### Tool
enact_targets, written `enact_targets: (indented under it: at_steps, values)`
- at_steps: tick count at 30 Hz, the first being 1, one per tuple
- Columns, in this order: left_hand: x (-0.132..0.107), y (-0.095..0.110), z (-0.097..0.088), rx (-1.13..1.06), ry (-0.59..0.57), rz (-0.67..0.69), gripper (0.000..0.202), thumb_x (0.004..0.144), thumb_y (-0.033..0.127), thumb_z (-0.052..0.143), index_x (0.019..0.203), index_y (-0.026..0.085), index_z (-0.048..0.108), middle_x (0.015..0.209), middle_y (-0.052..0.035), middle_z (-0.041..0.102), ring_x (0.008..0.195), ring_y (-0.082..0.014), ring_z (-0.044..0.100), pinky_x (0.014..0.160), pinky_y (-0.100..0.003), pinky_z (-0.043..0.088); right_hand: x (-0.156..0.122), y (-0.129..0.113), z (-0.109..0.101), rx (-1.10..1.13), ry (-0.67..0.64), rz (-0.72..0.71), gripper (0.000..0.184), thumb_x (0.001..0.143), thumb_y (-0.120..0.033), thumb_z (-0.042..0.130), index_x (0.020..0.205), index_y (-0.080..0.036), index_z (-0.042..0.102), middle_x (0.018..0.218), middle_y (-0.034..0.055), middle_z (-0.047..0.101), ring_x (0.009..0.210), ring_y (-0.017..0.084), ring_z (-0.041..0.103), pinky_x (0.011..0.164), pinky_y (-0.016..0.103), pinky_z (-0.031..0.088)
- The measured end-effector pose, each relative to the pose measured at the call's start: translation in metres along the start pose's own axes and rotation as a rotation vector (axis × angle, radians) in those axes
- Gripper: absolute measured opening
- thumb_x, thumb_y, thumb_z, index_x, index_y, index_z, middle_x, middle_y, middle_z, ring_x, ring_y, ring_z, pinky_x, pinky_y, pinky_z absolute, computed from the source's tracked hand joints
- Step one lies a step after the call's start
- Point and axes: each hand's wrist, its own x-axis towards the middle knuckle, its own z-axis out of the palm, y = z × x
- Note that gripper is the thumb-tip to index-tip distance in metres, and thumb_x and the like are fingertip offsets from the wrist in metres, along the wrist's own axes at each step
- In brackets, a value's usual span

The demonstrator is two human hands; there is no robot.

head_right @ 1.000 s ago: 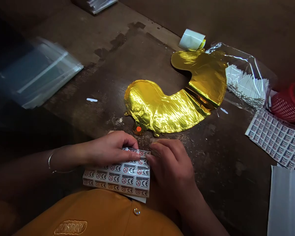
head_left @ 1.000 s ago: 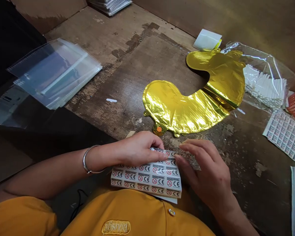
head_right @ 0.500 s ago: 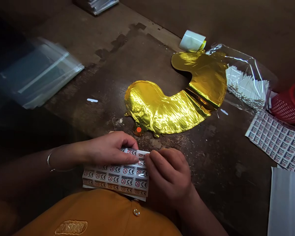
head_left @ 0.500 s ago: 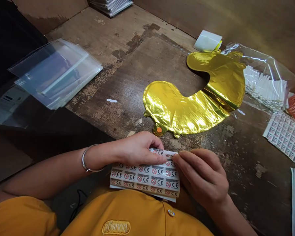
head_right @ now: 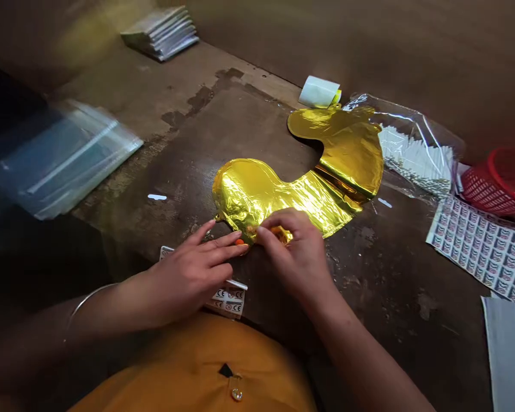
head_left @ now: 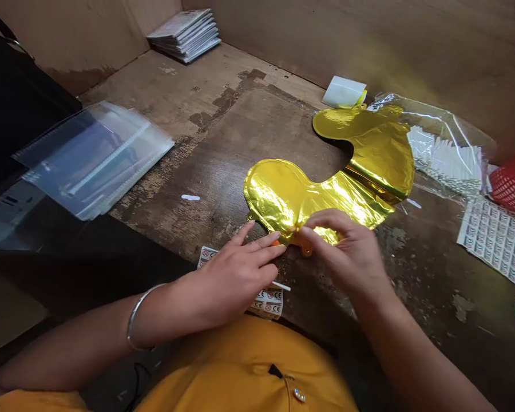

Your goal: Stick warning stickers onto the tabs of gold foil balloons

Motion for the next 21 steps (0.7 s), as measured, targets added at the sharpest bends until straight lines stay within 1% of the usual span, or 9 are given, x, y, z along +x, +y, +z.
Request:
enact_targets:
  at_steps: [2,4,7,10,14,21]
  values:
    - [0.002,-0.005,0.003,-0.037,-0.04,0.008,0.013,0.086,0.009,0.052,0.09,0.016,0.063,0.137,-0.011,0.057,0.138,-0.0253,0.041,0.118,-0.054,0.016,0.003,0.005,0.014,-0.052,-0.042,-0.022,0.008,0.081,-0.025,0.065,0.074,-0.021,0.065,0.083,0.0038,0.065,0.084,0.02,0.06,0.076,0.035,0.047]
    - [0.003,-0.008,0.004,-0.073,-0.053,0.0,0.011,0.086,0.012,0.053,0.091,0.016,0.063,0.137,-0.011,0.057,0.137,-0.0252,0.043,0.119,-0.054,0.017,0.002,0.009,0.022,-0.08,-0.038,-0.014,0.009,0.082,-0.026,0.064,0.073,-0.021,0.064,0.084,0.0046,0.064,0.085,0.02,0.059,0.077,0.036,0.046]
    - [0.003,-0.009,0.006,-0.105,-0.038,-0.022,0.012,0.088,0.012,0.051,0.091,0.015,0.063,0.134,-0.0103,0.06,0.134,-0.0255,0.046,0.118,-0.055,0.016,-0.001,0.017,0.023,-0.078,-0.027,0.021,0.012,0.083,-0.028,0.063,0.073,-0.021,0.064,0.086,0.0048,0.064,0.085,0.021,0.059,0.079,0.038,0.046]
    - [0.001,-0.009,0.01,-0.116,-0.025,-0.035,0.013,0.089,0.013,0.049,0.091,0.015,0.062,0.134,-0.0098,0.06,0.134,-0.0265,0.047,0.118,-0.058,0.014,-0.003,0.022,0.022,-0.054,-0.03,0.041,0.011,0.083,-0.029,0.063,0.075,-0.021,0.065,0.092,0.0055,0.063,0.09,0.021,0.06,0.083,0.04,0.046]
    - [0.001,-0.009,0.012,-0.123,-0.023,-0.039,0.014,0.09,0.013,0.049,0.093,0.016,0.062,0.135,-0.0091,0.059,0.134,-0.027,0.046,0.117,-0.06,0.014,-0.005,0.022,0.025,-0.072,-0.04,0.015,0.01,0.083,-0.03,0.064,0.078,-0.022,0.068,0.097,0.0063,0.062,0.098,0.023,0.059,0.087,0.041,0.045]
    - [0.002,-0.009,0.012,-0.123,-0.02,-0.035,0.014,0.091,0.014,0.048,0.093,0.016,0.062,0.135,-0.0095,0.059,0.134,-0.0274,0.046,0.116,-0.062,0.016,-0.005,0.022,0.031,-0.121,-0.041,0.014,0.011,0.083,-0.03,0.064,0.078,-0.022,0.069,0.098,0.006,0.062,0.098,0.023,0.058,0.084,0.04,0.046]
